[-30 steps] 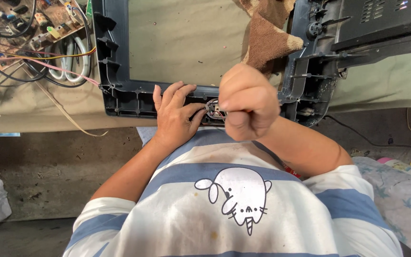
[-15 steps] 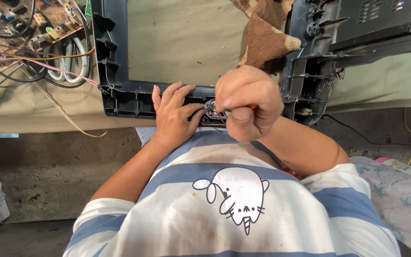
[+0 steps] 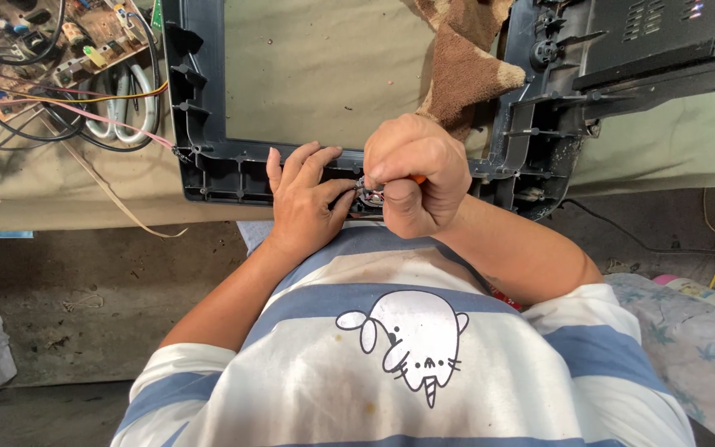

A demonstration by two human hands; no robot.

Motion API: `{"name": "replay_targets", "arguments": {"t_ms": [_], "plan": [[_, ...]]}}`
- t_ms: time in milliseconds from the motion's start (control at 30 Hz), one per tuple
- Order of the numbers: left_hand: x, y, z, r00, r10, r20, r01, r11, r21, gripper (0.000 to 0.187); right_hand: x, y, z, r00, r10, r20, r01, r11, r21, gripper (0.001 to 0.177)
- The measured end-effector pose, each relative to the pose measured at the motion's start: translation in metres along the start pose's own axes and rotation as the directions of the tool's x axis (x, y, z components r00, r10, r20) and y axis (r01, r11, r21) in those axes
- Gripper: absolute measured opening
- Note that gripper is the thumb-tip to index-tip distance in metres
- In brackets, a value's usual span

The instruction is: Repairing and cleaning the internal components of an electronic appliance frame

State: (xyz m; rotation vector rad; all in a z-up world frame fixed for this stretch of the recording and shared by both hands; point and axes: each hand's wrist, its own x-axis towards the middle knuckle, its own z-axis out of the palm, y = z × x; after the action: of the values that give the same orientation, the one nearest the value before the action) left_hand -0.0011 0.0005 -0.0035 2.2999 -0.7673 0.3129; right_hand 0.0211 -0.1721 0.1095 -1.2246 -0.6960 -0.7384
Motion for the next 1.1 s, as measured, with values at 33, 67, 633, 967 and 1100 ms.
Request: {"name": "replay_targets", "arguments": {"t_ms": [33,67,633,967,1100], "plan": [[0.0,0.0,-0.001,1.0,-0.001,0.0,0.001,1.0,0.0,0.008,0.0,0.001,0.0,1.0,0.001,0.0,-0.001,1.0,0.0,0.036],[0.001,0.001,-0.001,1.0,-0.001,-0.002,0.001,1.0,0.002,0.009,0.0,0.002,0.0,1.0,-0.011,-0.009,0.011,1.0,-0.008,0.036],[0.002,0.001,-0.003,1.0,0.022,-0.017,-0.022,1.0,-0.011,0.008,0.011,0.003,0.001,0.981,-0.192,-0.038,0.164,0.912,-0.376,0.024],[0.003,0.003,-0.005,0.999,0.037,-0.013,-0.037,0.999,0.022,0.003,0.008,0.003,-0.001,0.995,-0.055,-0.08,-0.01,0.762,-0.647,0.021],[0.004,0.003,-0.005,0.999,0.045,-0.025,-0.045,0.999,0.013,0.007,0.001,0.014,0.0,0.974,-0.079,-0.213,-0.05,0.84,-0.541,0.04]]}}
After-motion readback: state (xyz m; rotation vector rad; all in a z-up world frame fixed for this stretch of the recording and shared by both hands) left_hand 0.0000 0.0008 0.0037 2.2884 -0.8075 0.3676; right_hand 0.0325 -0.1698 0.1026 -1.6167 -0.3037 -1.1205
